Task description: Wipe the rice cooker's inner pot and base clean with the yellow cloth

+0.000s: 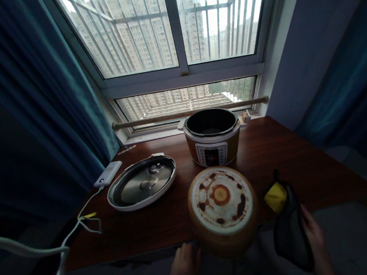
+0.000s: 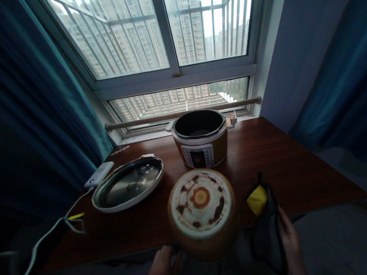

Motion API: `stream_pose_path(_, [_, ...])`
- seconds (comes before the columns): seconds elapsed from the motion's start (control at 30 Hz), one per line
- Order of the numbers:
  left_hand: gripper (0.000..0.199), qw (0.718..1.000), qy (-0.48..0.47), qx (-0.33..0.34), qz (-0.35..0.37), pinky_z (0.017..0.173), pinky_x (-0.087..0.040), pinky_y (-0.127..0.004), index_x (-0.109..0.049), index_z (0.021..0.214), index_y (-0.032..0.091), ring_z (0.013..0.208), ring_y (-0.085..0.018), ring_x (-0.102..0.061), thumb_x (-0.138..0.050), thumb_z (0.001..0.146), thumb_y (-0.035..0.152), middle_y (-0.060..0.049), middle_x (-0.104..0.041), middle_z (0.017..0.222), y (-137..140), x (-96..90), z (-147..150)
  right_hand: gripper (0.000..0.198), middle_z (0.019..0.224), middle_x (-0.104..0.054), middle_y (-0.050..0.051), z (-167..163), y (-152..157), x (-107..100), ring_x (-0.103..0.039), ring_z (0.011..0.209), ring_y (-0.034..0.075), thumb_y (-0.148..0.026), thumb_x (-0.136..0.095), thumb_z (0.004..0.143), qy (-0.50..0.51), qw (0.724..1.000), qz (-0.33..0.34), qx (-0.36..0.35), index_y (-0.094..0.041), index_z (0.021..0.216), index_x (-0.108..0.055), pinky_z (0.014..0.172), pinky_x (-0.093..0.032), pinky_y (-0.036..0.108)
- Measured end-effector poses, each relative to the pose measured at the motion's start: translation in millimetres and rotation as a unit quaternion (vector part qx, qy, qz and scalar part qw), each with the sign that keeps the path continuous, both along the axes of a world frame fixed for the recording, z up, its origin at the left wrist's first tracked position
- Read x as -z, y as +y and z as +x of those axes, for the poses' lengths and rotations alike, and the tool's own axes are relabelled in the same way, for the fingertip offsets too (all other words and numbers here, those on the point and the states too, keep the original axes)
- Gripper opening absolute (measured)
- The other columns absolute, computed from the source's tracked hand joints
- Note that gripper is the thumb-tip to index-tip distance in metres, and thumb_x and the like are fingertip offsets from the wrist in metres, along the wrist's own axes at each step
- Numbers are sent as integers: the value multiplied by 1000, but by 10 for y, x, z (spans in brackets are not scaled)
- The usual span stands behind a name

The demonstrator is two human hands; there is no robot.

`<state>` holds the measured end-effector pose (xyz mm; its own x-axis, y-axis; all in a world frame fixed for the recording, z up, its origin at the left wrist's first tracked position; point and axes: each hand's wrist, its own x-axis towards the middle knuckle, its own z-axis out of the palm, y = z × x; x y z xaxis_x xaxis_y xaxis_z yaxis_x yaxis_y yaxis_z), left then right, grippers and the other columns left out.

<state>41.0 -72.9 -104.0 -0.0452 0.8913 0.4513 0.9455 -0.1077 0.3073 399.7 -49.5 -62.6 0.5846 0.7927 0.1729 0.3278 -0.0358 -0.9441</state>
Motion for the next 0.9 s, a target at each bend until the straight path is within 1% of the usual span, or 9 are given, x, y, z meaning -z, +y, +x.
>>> stream_pose_path(0.1, [22,986,92,6,140,79,-48,-37,-59,97,14,94,-26,-61,-54,83,29,-12,-66,95,83,35,35,45,127,-55,11,-129,129,233,-49,120,27,-35,-41,87,-93,986,22,-136,-17,126,-53,102,-38,46])
stream_pose_path(0.17, [41,984,110,15,139,94,-42,-46,-50,117,8,118,-32,-48,-54,81,26,-19,-57,118,160,15,52,48,133,-49,11,-253,192,348,-45,124,26,-26,-42,84,-184,955,62,-223,-18,131,-48,103,-38,46])
stream_pose_path(0.23, [55,986,126,18,109,99,-35,-52,-39,128,3,130,-35,-34,-53,80,25,-24,-47,130,228,-7,67,58,140,-42,11,-354,217,405,-40,127,28,-20,-42,82,-257,928,85,-256,-18,139,-37,102,-38,47])
stream_pose_path(0.3, [57,984,153,24,87,101,-32,-54,-38,131,2,133,-36,-28,-52,79,22,-25,-44,133,272,3,74,66,144,-35,10,-403,215,412,-37,129,30,-17,-43,80,-302,915,88,-254,-20,144,-26,102,-38,49])
stream_pose_path(0.37, [51,979,183,33,79,102,-29,-57,-44,128,6,135,-36,-24,-51,78,18,-22,-47,132,291,55,64,69,144,-36,10,-407,199,402,-39,128,30,-17,-44,79,-325,908,91,-249,-22,144,-24,101,-39,48])
stream_pose_path(0.5, [41,972,212,49,89,105,-20,-59,-55,119,13,137,-35,-18,-50,78,17,-18,-53,128,270,203,-17,70,141,-40,11,-373,147,448,-43,125,31,-18,-49,77,-331,902,91,-262,-20,143,-27,98,-43,47])
stream_pose_path(0.6, [38,969,219,66,97,106,-17,-60,-56,116,11,138,-34,-13,-49,79,17,-20,-54,126,222,251,-105,67,137,-46,8,-390,109,527,-48,121,29,-20,-54,76,-304,915,100,-244,-23,140,-34,96,-46,46])
stream_pose_path(0.8, [40,968,204,96,109,108,-16,-57,-53,116,5,138,-34,-13,-47,78,17,-22,-55,123,152,86,-224,55,129,-54,6,-500,84,610,-54,114,30,-33,-60,75,-225,951,103,-182,-26,129,-49,93,-48,48])
stream_pose_path(0.9, [34,967,186,115,127,110,-16,-54,-56,111,9,134,-31,-28,-49,78,17,-17,-62,115,177,-68,-259,45,118,-63,5,-516,97,660,-61,104,29,-33,-56,79,-232,952,113,-163,-28,123,-54,85,-54,45])
